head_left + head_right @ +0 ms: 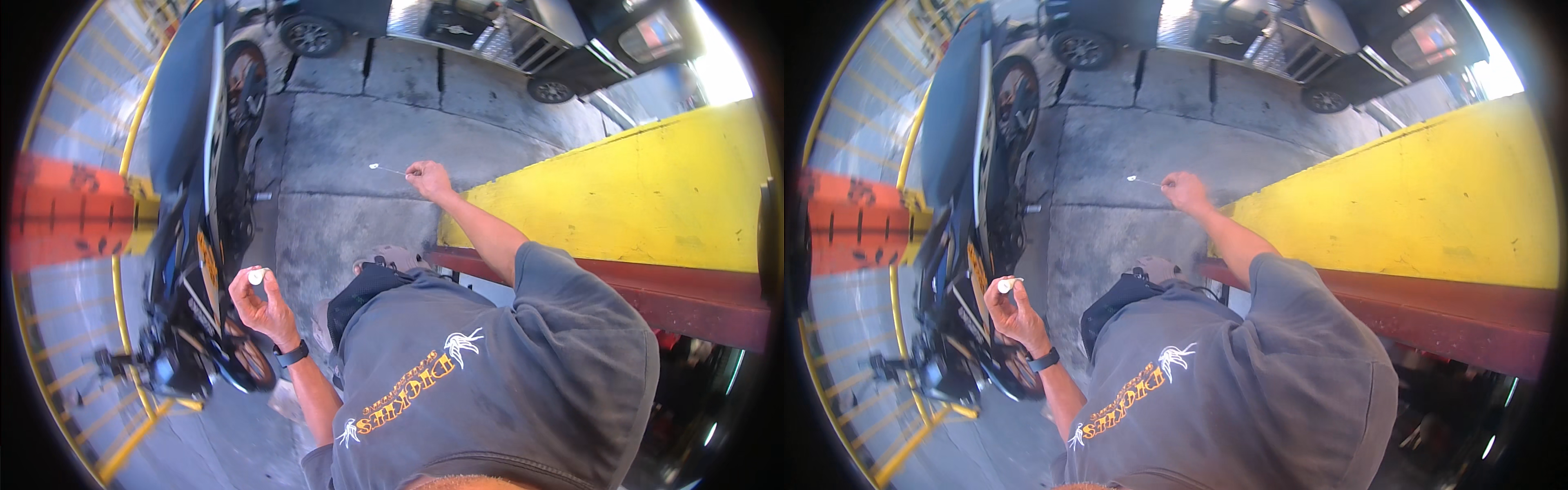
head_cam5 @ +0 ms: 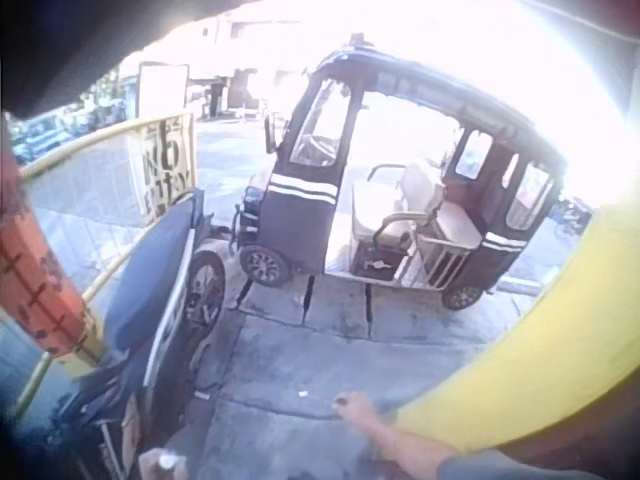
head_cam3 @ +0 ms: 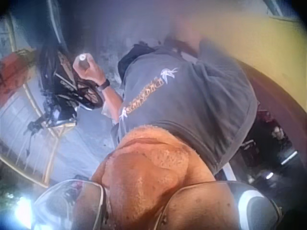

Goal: The person loads a white adhesive tube into a yellow caulking gun, then uses a small metal tool to apply the adhesive into a gap beneath a vehicle's body panel. The person repeatedly scoops adhesive from the tube and applies it to the target area.

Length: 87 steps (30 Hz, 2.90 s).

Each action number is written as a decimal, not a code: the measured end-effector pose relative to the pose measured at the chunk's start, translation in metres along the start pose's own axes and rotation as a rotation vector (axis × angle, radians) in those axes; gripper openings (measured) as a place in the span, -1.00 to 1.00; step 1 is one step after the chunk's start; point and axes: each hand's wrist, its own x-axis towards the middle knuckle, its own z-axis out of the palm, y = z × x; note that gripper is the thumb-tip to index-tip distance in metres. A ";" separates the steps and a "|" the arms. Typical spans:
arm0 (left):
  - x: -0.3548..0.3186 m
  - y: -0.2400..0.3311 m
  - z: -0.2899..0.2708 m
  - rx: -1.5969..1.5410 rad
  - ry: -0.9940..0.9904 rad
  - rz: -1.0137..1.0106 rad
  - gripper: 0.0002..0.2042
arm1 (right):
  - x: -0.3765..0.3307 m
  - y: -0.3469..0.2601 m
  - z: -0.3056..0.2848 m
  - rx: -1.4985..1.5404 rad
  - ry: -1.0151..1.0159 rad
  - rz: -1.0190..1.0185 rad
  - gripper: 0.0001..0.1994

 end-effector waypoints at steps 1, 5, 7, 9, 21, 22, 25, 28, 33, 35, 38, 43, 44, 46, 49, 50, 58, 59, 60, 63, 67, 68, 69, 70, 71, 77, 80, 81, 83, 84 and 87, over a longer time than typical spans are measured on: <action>0.018 -0.008 0.023 -0.019 -0.073 -0.004 -0.81 | 0.002 0.003 -0.011 0.021 0.040 0.041 -0.74; 0.085 -0.027 0.108 -0.087 -0.313 -0.020 -0.80 | -0.010 0.003 -0.044 0.090 0.145 0.199 -0.74; 0.115 -0.041 0.146 -0.155 -0.383 -0.054 -0.80 | -0.010 0.011 -0.048 0.091 0.220 0.249 -0.75; 0.148 -0.055 0.182 -0.221 -0.415 -0.125 -0.79 | 0.006 0.013 -0.053 0.123 0.263 0.349 -0.76; 0.311 -0.095 0.367 -0.294 -0.482 -0.149 -0.85 | 0.120 0.029 -0.060 -0.096 0.489 0.440 -0.77; 0.310 -0.092 0.389 -0.143 -0.470 -0.234 -0.86 | 0.123 0.060 -0.041 -0.221 0.445 0.448 -0.76; 0.352 -0.182 0.376 -0.228 -0.417 -0.207 -0.73 | 0.208 0.023 -0.013 0.009 0.342 0.502 -0.79; 0.345 -0.231 0.443 -0.111 -0.402 -0.176 -0.68 | 0.273 0.052 -0.020 0.089 0.350 0.504 -0.81; 0.329 -0.258 0.547 -0.075 -0.484 -0.221 -0.64 | 0.367 0.098 -0.053 0.145 0.263 0.479 -0.83; 0.335 -0.268 0.593 -0.068 -0.515 -0.218 -0.64 | 0.410 0.120 -0.060 0.159 0.217 0.485 -0.83; 0.344 -0.284 0.657 -0.046 -0.499 -0.224 -0.66 | 0.486 0.157 -0.072 0.084 0.189 0.429 -0.82; 0.343 -0.312 0.758 -0.278 -0.690 -0.366 -0.83 | 0.567 0.226 -0.045 0.049 0.152 0.446 -0.73; 0.341 -0.326 0.781 -0.295 -0.704 -0.317 -0.81 | 0.580 0.251 -0.038 0.068 0.133 0.472 -0.72; 0.348 -0.372 0.807 -0.332 -0.679 -0.364 -0.74 | 0.604 0.289 -0.003 0.003 0.184 0.437 -0.74; 0.362 -0.461 0.824 -0.348 -0.582 -0.393 -0.73 | 0.655 0.310 0.050 -0.036 0.050 0.493 -0.77; 0.366 -0.495 0.829 -0.328 -0.568 -0.409 -0.73 | 0.673 0.324 0.077 -0.056 0.063 0.443 -0.78; 0.366 -0.661 0.839 -0.295 -0.402 -0.438 -0.75 | 0.820 0.383 0.268 -0.204 -0.099 0.264 -0.79; 0.364 -0.674 0.839 -0.302 -0.393 -0.431 -0.75 | 0.839 0.389 0.285 -0.241 -0.118 0.250 -0.78; 0.363 -0.686 0.836 -0.308 -0.382 -0.422 -0.75 | 0.856 0.394 0.302 -0.278 -0.137 0.234 -0.78; 0.370 -0.713 0.828 -0.281 -0.350 -0.426 -0.75 | 0.900 0.401 0.351 -0.324 -0.144 0.192 -0.76; 0.405 -0.720 0.829 -0.268 -0.308 -0.324 -0.75 | 0.951 0.427 0.410 -0.478 -0.174 0.119 -0.74; 0.412 -0.726 0.826 -0.285 -0.286 -0.290 -0.74 | 0.957 0.433 0.423 -0.533 -0.229 0.093 -0.74; 0.418 -0.733 0.820 -0.302 -0.265 -0.255 -0.73 | 0.961 0.439 0.434 -0.590 -0.282 0.069 -0.74; 0.425 -0.737 0.813 -0.314 -0.239 -0.217 -0.72 | 0.968 0.440 0.446 -0.645 -0.335 0.039 -0.74; 0.426 -0.737 0.809 -0.329 -0.234 -0.188 -0.72 | 0.969 0.443 0.452 -0.678 -0.345 0.002 -0.74; 0.423 -0.720 0.796 -0.386 -0.247 0.013 -0.76 | 0.973 0.445 0.441 -0.778 -0.410 -0.182 -0.72; 0.418 -0.705 0.809 -0.433 -0.322 0.007 -0.83 | 0.978 0.432 0.427 -0.778 -0.441 -0.196 -0.73; 0.418 -0.711 0.812 -0.402 -0.311 0.004 -0.83 | 0.978 0.428 0.425 -0.776 -0.442 -0.173 -0.74; 0.418 -0.724 0.824 -0.368 -0.295 0.018 -0.83 | 0.980 0.438 0.417 -0.826 -0.463 -0.158 -0.74; 0.419 -0.729 0.829 -0.353 -0.290 0.036 -0.83 | 0.985 0.447 0.414 -0.868 -0.485 -0.175 -0.75; 0.421 -0.734 0.828 -0.201 -0.307 -0.007 -0.83 | 0.977 0.441 0.407 -0.807 -0.458 -0.204 -0.74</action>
